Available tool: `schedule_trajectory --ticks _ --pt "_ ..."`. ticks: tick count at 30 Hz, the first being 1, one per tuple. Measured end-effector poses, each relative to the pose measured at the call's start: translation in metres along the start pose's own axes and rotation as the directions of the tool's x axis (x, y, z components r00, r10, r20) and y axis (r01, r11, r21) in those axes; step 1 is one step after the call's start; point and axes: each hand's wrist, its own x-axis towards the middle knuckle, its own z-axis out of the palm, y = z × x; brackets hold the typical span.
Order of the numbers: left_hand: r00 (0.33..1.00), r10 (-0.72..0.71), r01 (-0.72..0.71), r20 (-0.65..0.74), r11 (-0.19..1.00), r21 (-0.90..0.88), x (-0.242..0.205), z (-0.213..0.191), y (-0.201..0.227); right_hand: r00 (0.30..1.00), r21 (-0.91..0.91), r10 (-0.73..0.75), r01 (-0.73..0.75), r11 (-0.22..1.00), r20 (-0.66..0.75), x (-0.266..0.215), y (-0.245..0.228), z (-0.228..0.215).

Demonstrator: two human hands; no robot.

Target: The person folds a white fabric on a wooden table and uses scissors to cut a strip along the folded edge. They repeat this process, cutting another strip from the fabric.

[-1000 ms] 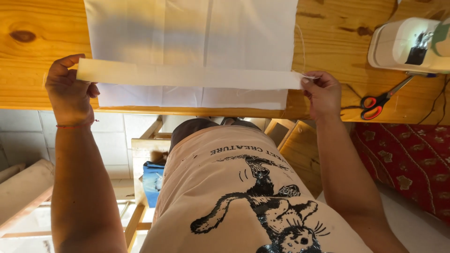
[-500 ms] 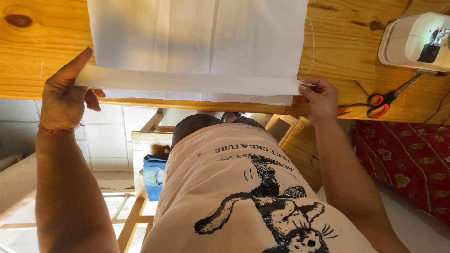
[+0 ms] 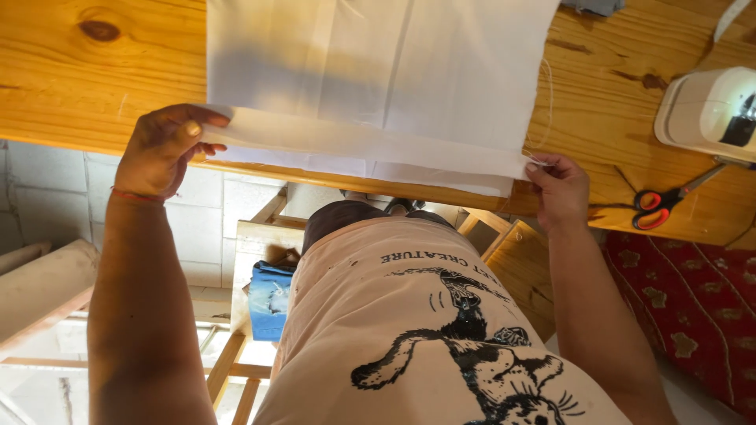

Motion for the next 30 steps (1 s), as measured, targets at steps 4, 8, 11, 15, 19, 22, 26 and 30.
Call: schedule_trajectory --ticks 4,8,11,15,19,22,26,30 --pt "0.97 -0.019 0.068 -0.244 0.978 0.195 0.012 0.0 -0.013 0.999 0.013 -0.029 0.029 0.999 0.041 0.0 0.011 -0.003" --pt "0.936 -0.028 0.121 -0.352 0.962 0.246 0.012 -0.002 -0.023 0.996 -0.043 -0.079 0.081 0.996 0.048 -0.012 0.006 0.0" --pt "0.903 -0.115 0.237 -0.415 0.938 0.255 0.003 0.002 -0.018 0.999 -0.045 -0.039 0.04 0.998 0.014 -0.013 0.006 -0.002" --pt "0.877 -0.211 0.325 -0.432 0.923 0.209 -0.003 0.001 -0.023 0.997 -0.054 -0.069 0.07 0.996 0.015 -0.017 0.008 -0.001" --pt "0.858 -0.283 0.36 -0.43 0.927 0.108 0.004 -0.005 -0.034 0.995 -0.079 -0.093 0.095 0.992 0.018 -0.015 0.01 -0.001" --pt "0.843 -0.297 0.353 -0.448 0.934 0.046 0.004 -0.007 -0.035 0.995 -0.076 -0.095 0.097 0.992 0.019 -0.015 0.011 0.0" --pt "0.848 -0.3 0.335 -0.437 0.942 0.005 0.002 -0.011 -0.033 0.994 -0.041 -0.105 0.106 0.993 0.034 -0.014 0.015 -0.002" --pt "0.858 -0.262 0.35 -0.443 0.928 0.127 0.002 -0.018 -0.038 0.991 -0.052 -0.127 0.13 0.99 0.049 -0.014 0.019 -0.005"
